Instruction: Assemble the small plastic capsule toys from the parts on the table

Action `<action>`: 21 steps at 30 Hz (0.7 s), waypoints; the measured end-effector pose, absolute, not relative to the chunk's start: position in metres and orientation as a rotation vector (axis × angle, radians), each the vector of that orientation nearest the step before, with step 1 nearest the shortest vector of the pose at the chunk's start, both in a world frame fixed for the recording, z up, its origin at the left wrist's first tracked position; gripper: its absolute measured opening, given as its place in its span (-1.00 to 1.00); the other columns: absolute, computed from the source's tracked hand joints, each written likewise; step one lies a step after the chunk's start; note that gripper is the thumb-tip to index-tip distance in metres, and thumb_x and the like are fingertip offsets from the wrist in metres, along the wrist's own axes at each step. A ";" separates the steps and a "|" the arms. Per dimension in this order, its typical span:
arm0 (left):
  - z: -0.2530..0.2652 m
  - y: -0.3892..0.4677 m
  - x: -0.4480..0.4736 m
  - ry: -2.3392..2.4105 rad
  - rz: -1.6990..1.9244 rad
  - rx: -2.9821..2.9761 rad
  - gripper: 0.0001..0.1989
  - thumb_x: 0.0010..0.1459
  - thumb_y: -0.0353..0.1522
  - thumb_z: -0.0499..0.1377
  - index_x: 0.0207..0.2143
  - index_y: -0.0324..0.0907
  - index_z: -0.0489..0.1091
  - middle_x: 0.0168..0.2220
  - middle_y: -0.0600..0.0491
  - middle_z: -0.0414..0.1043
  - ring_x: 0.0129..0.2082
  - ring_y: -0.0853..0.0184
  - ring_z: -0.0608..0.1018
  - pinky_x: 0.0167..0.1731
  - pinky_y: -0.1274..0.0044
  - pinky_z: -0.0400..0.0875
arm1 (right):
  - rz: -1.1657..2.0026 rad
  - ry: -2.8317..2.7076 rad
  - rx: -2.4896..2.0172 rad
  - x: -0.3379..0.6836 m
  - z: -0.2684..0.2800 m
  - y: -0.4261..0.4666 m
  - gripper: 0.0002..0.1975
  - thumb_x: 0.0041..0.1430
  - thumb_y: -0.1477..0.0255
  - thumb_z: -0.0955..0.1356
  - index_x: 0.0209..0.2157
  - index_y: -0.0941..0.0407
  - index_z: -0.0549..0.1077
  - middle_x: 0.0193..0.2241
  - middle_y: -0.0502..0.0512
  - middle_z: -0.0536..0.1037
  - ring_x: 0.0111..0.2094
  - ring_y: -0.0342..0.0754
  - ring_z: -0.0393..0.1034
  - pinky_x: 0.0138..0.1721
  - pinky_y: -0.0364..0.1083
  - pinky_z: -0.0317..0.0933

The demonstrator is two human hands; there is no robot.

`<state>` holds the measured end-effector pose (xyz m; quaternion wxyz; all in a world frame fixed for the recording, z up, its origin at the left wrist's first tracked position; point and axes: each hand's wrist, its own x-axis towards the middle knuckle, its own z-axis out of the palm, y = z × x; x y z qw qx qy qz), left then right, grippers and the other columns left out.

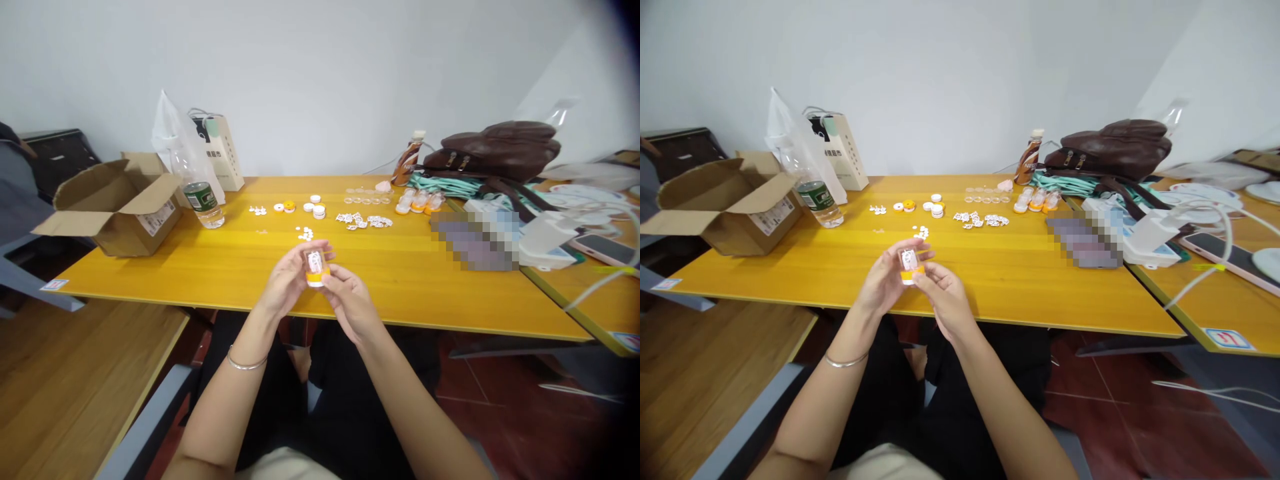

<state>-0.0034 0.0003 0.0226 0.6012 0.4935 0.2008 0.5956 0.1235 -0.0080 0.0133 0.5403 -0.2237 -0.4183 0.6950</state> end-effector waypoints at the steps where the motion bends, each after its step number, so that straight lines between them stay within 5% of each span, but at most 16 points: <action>1: 0.023 -0.001 -0.002 0.466 1.414 1.146 -0.63 0.06 -0.19 0.19 -0.12 -0.19 0.42 -0.17 -0.05 0.46 -0.14 0.27 0.49 -0.20 0.54 0.38 | 1.603 -1.006 -0.548 0.122 0.013 -0.009 -0.83 -0.12 0.39 0.46 -0.38 0.08 0.52 -0.38 -0.02 0.55 -0.35 -0.16 0.40 -0.17 -0.18 0.27; 7: 0.022 -0.001 0.004 0.438 1.375 1.112 -0.52 0.07 -0.14 0.17 0.01 -0.16 0.28 -0.11 -0.08 0.43 -0.07 0.19 0.48 -0.14 0.42 0.37 | 1.553 -0.971 -0.570 0.118 0.012 -0.010 -0.78 -0.09 0.35 0.44 -0.32 0.06 0.51 -0.31 0.02 0.56 -0.26 -0.09 0.41 -0.09 -0.10 0.26; 11: 0.020 0.000 0.006 0.506 1.477 1.076 -0.54 -0.03 -0.16 0.26 -0.09 -0.15 0.29 -0.15 -0.05 0.45 -0.05 0.16 0.47 -0.16 0.43 0.38 | 1.511 -0.970 -0.604 0.119 0.013 -0.011 -0.77 -0.14 0.37 0.46 -0.34 0.05 0.50 -0.30 0.01 0.56 -0.23 -0.07 0.42 -0.08 -0.08 0.26; 15: 0.019 -0.001 0.006 0.479 1.398 1.055 -0.57 0.08 -0.13 0.15 -0.05 -0.15 0.25 -0.19 -0.08 0.49 -0.08 0.12 0.49 -0.19 0.36 0.40 | 1.579 -0.988 -0.533 0.120 0.014 -0.012 -0.76 -0.07 0.34 0.42 -0.28 0.06 0.50 -0.26 0.03 0.56 -0.22 -0.07 0.43 -0.09 -0.08 0.27; 21: 0.021 -0.003 0.007 0.458 1.483 1.113 -0.76 0.01 -0.25 0.24 -0.29 -0.21 0.39 -0.32 -0.01 0.53 -0.11 0.17 0.51 -0.12 0.41 0.38 | 1.545 -0.888 -0.548 0.114 0.011 -0.017 -0.75 -0.14 0.38 0.46 -0.32 0.05 0.49 -0.26 0.00 0.55 -0.25 -0.09 0.42 -0.17 -0.11 0.30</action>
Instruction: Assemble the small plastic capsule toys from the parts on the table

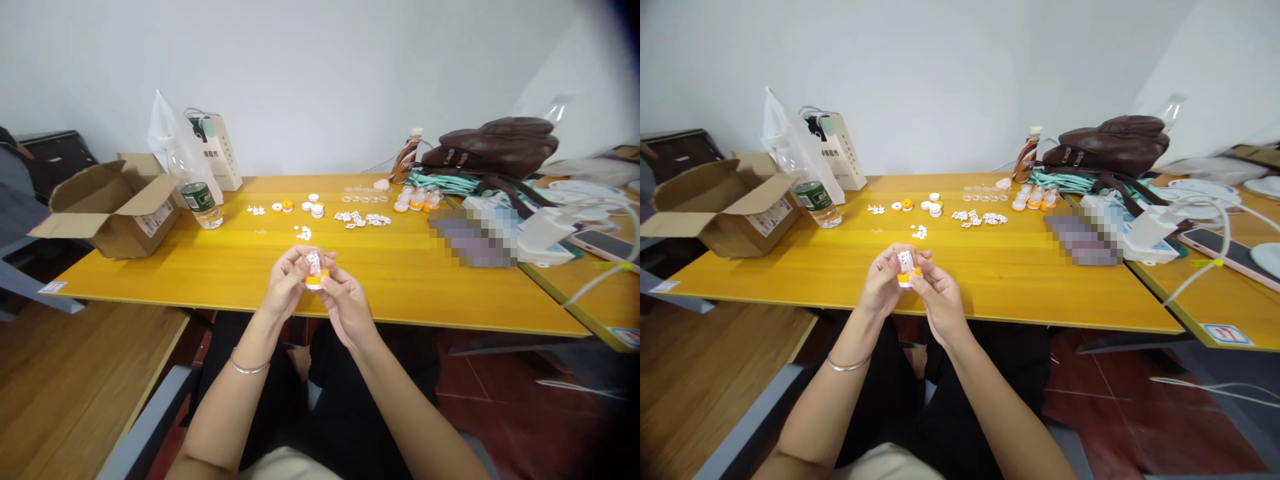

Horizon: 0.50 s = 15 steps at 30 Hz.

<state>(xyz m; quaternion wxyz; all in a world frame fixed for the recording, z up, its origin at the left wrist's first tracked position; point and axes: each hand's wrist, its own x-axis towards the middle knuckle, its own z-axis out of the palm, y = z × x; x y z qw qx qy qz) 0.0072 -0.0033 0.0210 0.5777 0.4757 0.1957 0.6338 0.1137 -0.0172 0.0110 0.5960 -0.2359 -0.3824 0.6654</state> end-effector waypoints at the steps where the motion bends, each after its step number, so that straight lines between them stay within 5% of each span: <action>1: 0.022 -0.004 0.007 0.455 1.457 1.110 -0.76 0.03 -0.25 0.22 -0.28 -0.22 0.41 -0.30 -0.03 0.53 -0.12 0.17 0.52 -0.12 0.41 0.38 | 1.583 -0.859 -0.540 0.112 0.011 -0.018 -0.78 -0.11 0.34 0.44 -0.33 0.06 0.49 -0.30 0.01 0.56 -0.31 -0.09 0.43 -0.23 -0.11 0.32; 4: 0.024 -0.006 0.006 0.450 1.346 1.114 -0.69 0.10 -0.19 0.14 -0.21 -0.23 0.42 -0.18 -0.10 0.50 -0.09 0.15 0.50 -0.13 0.41 0.37 | 1.652 -0.837 -0.497 0.109 0.011 -0.021 -0.79 -0.03 0.26 0.39 -0.35 0.07 0.50 -0.40 0.01 0.55 -0.40 -0.10 0.43 -0.31 -0.11 0.33; 9: 0.023 -0.006 0.005 0.496 1.451 1.140 -0.47 -0.03 -0.05 0.20 -0.06 -0.16 0.33 -0.13 -0.07 0.45 -0.02 0.16 0.44 -0.18 0.47 0.40 | 1.460 -0.938 -0.546 0.111 0.011 -0.022 -0.76 -0.10 0.33 0.44 -0.30 0.01 0.49 -0.31 -0.01 0.55 -0.26 -0.09 0.42 -0.13 -0.10 0.28; 12: 0.024 -0.007 0.005 0.518 1.549 1.142 -0.45 -0.09 -0.15 0.30 -0.04 -0.13 0.29 -0.21 -0.02 0.47 -0.10 0.21 0.50 -0.21 0.51 0.40 | 1.441 -0.956 -0.546 0.112 0.012 -0.024 -0.77 -0.11 0.34 0.45 -0.31 0.01 0.50 -0.30 0.00 0.56 -0.25 -0.08 0.42 -0.11 -0.09 0.27; 15: 0.029 -0.011 0.005 0.498 1.451 1.142 -0.49 0.06 -0.21 0.20 0.05 -0.13 0.21 -0.20 -0.05 0.49 -0.09 0.17 0.50 -0.15 0.41 0.39 | 1.494 -0.927 -0.496 0.113 0.015 -0.025 -0.77 -0.06 0.32 0.43 -0.29 0.01 0.51 -0.28 0.01 0.56 -0.22 -0.07 0.42 -0.07 -0.07 0.25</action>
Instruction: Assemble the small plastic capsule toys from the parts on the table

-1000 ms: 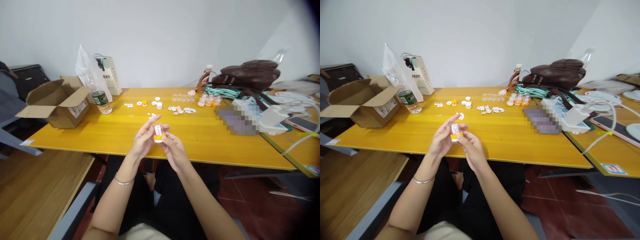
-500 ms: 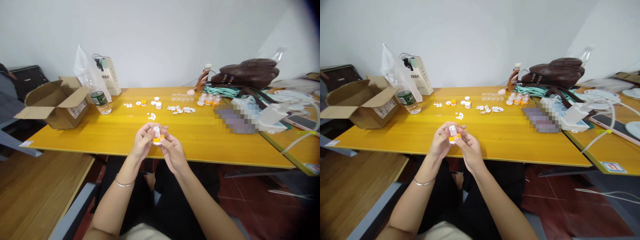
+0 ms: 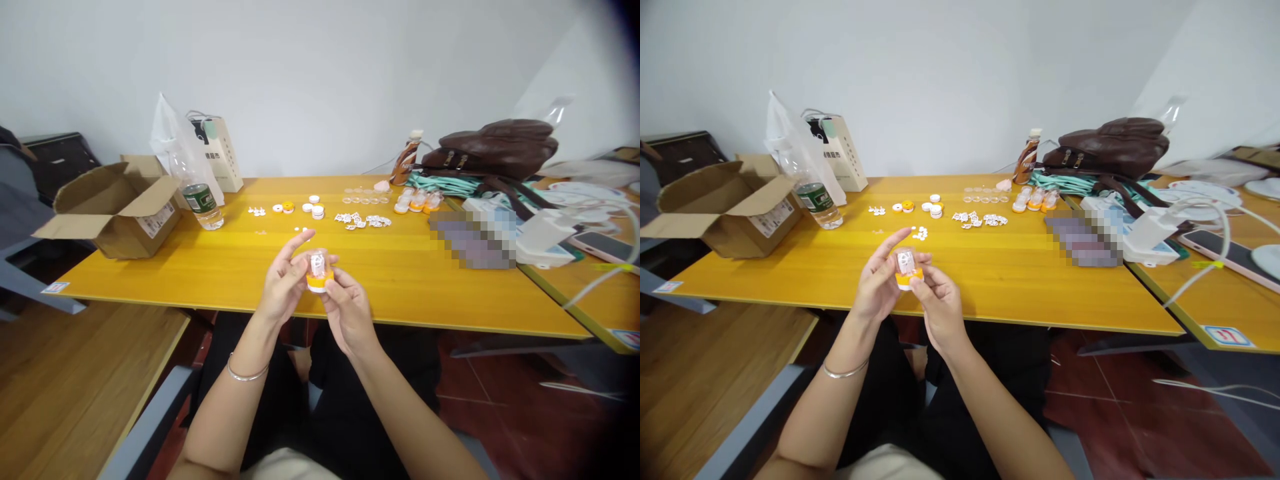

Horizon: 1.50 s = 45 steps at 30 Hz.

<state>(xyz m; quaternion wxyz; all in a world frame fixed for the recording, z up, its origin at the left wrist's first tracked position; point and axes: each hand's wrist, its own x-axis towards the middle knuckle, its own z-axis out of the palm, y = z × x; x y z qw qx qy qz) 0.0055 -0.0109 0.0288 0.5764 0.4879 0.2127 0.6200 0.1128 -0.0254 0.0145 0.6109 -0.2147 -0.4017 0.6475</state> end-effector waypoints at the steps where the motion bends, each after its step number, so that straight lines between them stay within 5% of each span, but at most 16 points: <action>1: 0.030 -0.012 0.006 0.482 1.414 1.145 -0.49 0.09 -0.17 0.15 0.07 -0.13 0.19 -0.17 -0.08 0.48 -0.06 0.14 0.48 -0.12 0.37 0.37 | 1.496 -0.925 -0.490 0.113 0.015 -0.026 -0.77 -0.05 0.32 0.42 -0.27 0.00 0.51 -0.27 0.01 0.56 -0.21 -0.07 0.42 -0.06 -0.07 0.25; 4: 0.032 -0.015 0.008 0.458 1.442 1.167 -0.51 0.04 -0.08 0.17 -0.04 -0.14 0.28 -0.12 -0.08 0.46 0.00 0.10 0.44 -0.05 0.32 0.32 | 1.457 -0.948 -0.515 0.112 0.016 -0.028 -0.77 -0.06 0.36 0.43 -0.27 0.00 0.50 -0.25 0.00 0.56 -0.20 -0.07 0.42 -0.07 -0.09 0.25; 8: 0.034 -0.016 0.008 0.476 1.461 1.191 -0.69 0.05 -0.21 0.20 -0.17 -0.17 0.37 -0.21 -0.05 0.50 -0.04 0.12 0.47 -0.05 0.36 0.33 | 1.479 -0.918 -0.510 0.111 0.018 -0.030 -0.78 -0.06 0.36 0.43 -0.28 0.01 0.51 -0.25 0.01 0.57 -0.21 -0.07 0.43 -0.08 -0.09 0.26; 11: 0.036 -0.017 0.007 0.433 1.311 1.207 -0.52 0.15 -0.09 0.04 -0.06 -0.26 0.36 -0.08 -0.16 0.43 0.01 0.09 0.43 0.04 0.31 0.26 | 1.472 -0.913 -0.489 0.111 0.019 -0.032 -0.77 -0.07 0.36 0.44 -0.27 0.01 0.51 -0.25 0.01 0.57 -0.20 -0.07 0.43 -0.07 -0.09 0.26; 13: 0.037 -0.018 0.006 0.414 1.367 1.217 -0.46 0.08 -0.05 0.09 -0.02 -0.23 0.33 -0.02 -0.13 0.39 0.04 0.09 0.40 0.03 0.34 0.27 | 1.442 -0.935 -0.496 0.111 0.019 -0.033 -0.76 -0.06 0.38 0.44 -0.27 0.02 0.51 -0.26 0.01 0.57 -0.21 -0.07 0.43 -0.09 -0.09 0.27; 17: 0.037 -0.019 0.007 0.433 1.488 1.195 -0.65 0.09 -0.25 0.19 -0.07 -0.18 0.35 -0.17 -0.05 0.48 -0.06 0.18 0.48 -0.12 0.46 0.38 | 1.436 -0.925 -0.491 0.111 0.020 -0.034 -0.77 -0.04 0.37 0.43 -0.26 0.04 0.51 -0.26 0.02 0.57 -0.22 -0.07 0.43 -0.10 -0.08 0.28; 22: 0.036 -0.016 0.009 0.452 1.429 1.192 -0.57 0.11 -0.10 0.10 -0.14 -0.25 0.39 -0.18 -0.11 0.47 -0.10 0.19 0.49 -0.17 0.47 0.39 | 1.395 -0.862 -0.514 0.109 0.020 -0.033 -0.75 -0.07 0.41 0.44 -0.26 0.04 0.51 -0.22 0.01 0.57 -0.21 -0.08 0.44 -0.10 -0.08 0.28; 26: 0.032 -0.011 0.009 0.514 1.549 1.172 -0.70 -0.06 -0.26 0.30 -0.26 -0.19 0.41 -0.34 0.03 0.50 -0.22 0.27 0.54 -0.24 0.53 0.40 | 1.373 -0.888 -0.514 0.109 0.018 -0.032 -0.77 -0.08 0.43 0.44 -0.28 0.03 0.52 -0.25 -0.01 0.58 -0.24 -0.12 0.44 -0.12 -0.11 0.29; 35: 0.035 -0.017 0.009 0.448 1.496 1.128 -0.73 0.00 -0.29 0.26 -0.23 -0.21 0.44 -0.33 0.01 0.49 -0.19 0.23 0.54 -0.17 0.49 0.40 | 1.441 -0.838 -0.497 0.108 0.018 -0.034 -0.76 -0.10 0.42 0.46 -0.29 0.04 0.53 -0.27 0.00 0.58 -0.22 -0.11 0.44 -0.10 -0.11 0.28; 45: 0.041 -0.012 -0.026 0.566 1.201 1.589 -0.62 0.07 -0.18 0.18 -0.16 -0.26 0.46 0.01 -0.17 0.34 0.03 0.12 0.37 -0.07 0.45 0.31 | 1.562 -0.874 -0.420 0.111 0.018 -0.033 -0.65 -0.04 0.41 0.45 -0.22 -0.01 0.28 -0.36 -0.09 0.56 -0.36 -0.18 0.46 -0.19 -0.11 0.31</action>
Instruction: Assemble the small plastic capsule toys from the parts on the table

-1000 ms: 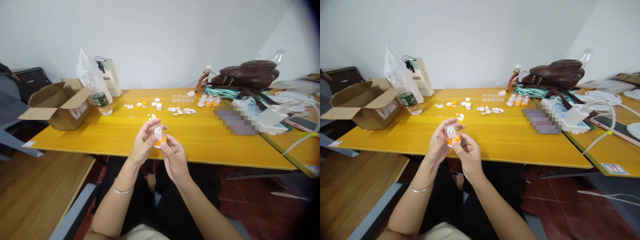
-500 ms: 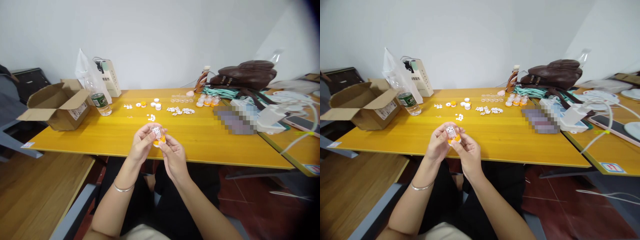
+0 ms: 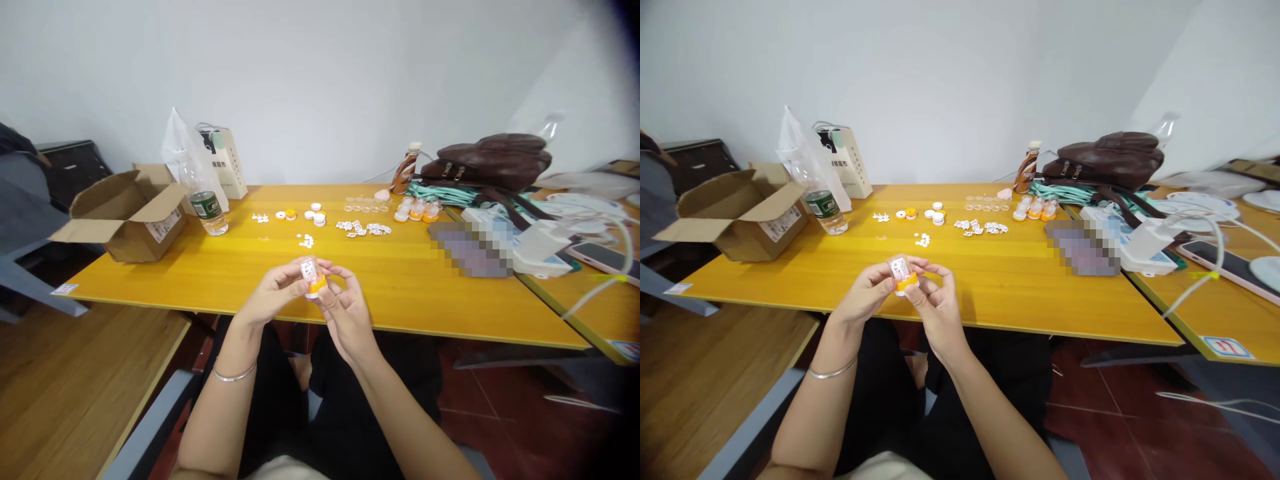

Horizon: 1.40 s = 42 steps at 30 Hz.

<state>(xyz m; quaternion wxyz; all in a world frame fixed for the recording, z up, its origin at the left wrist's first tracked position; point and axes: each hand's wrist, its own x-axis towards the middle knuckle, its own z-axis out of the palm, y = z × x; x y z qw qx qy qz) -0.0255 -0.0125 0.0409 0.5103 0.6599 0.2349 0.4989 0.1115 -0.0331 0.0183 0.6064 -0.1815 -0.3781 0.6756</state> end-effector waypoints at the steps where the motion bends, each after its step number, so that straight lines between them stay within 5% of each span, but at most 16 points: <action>1: 0.041 -0.013 -0.026 0.579 1.212 1.598 -0.64 0.07 -0.19 0.18 -0.17 -0.25 0.47 -0.01 -0.16 0.36 -0.01 0.14 0.40 -0.11 0.46 0.33 | 1.571 -0.885 -0.406 0.111 0.017 -0.034 -0.68 -0.01 0.37 0.43 -0.22 -0.01 0.27 -0.34 -0.08 0.55 -0.37 -0.17 0.45 -0.21 -0.10 0.32; 5: 0.040 -0.016 -0.021 0.643 1.260 1.580 -0.66 0.07 -0.20 0.18 -0.16 -0.22 0.46 -0.06 -0.11 0.41 -0.29 0.34 0.50 -0.27 0.54 0.38 | 1.693 -0.887 -0.339 0.106 0.015 -0.036 -0.75 0.10 0.23 0.34 -0.21 0.01 0.29 -0.36 -0.05 0.50 -0.43 -0.17 0.40 -0.33 -0.11 0.30; 9: 0.034 -0.016 -0.015 0.738 1.266 1.537 -0.66 0.07 -0.20 0.18 -0.15 -0.20 0.46 0.00 -0.11 0.34 -0.63 0.59 0.32 -0.61 0.63 0.27 | 1.622 -0.845 -0.319 0.104 0.016 -0.038 -0.83 0.12 0.28 0.34 -0.34 0.07 0.32 -0.46 -0.07 0.44 -0.45 -0.21 0.32 -0.37 -0.18 0.23; 19: 0.026 -0.018 -0.007 0.883 1.384 1.557 -0.74 0.01 -0.26 0.24 -0.28 -0.26 0.49 -0.12 -0.11 0.41 -0.15 0.21 0.43 -0.34 0.55 0.37 | 1.381 -0.796 -0.468 0.095 0.009 -0.042 -0.78 0.05 0.28 0.38 -0.34 0.04 0.27 -0.35 -0.05 0.43 -0.35 -0.17 0.30 -0.23 -0.11 0.20; 33: 0.031 -0.018 -0.007 0.717 1.238 1.433 -0.69 0.04 -0.22 0.21 -0.23 -0.25 0.49 -0.10 -0.12 0.43 -0.71 0.61 0.34 -0.73 0.69 0.26 | 1.672 -0.541 -0.250 0.097 0.016 -0.046 -0.91 0.12 0.36 0.33 -0.41 0.07 0.38 -0.39 -0.03 0.38 -0.46 -0.21 0.22 -0.41 -0.17 0.18; 42: 0.031 -0.018 -0.014 0.656 1.188 1.391 -0.64 0.02 -0.21 0.23 -0.17 -0.24 0.48 -0.12 -0.16 0.46 -0.42 0.31 0.54 -0.58 0.64 0.36 | 1.788 -0.570 -0.260 0.099 0.022 -0.049 -0.88 0.12 0.30 0.31 -0.31 0.03 0.41 -0.42 -0.01 0.39 -0.49 -0.15 0.22 -0.44 -0.13 0.19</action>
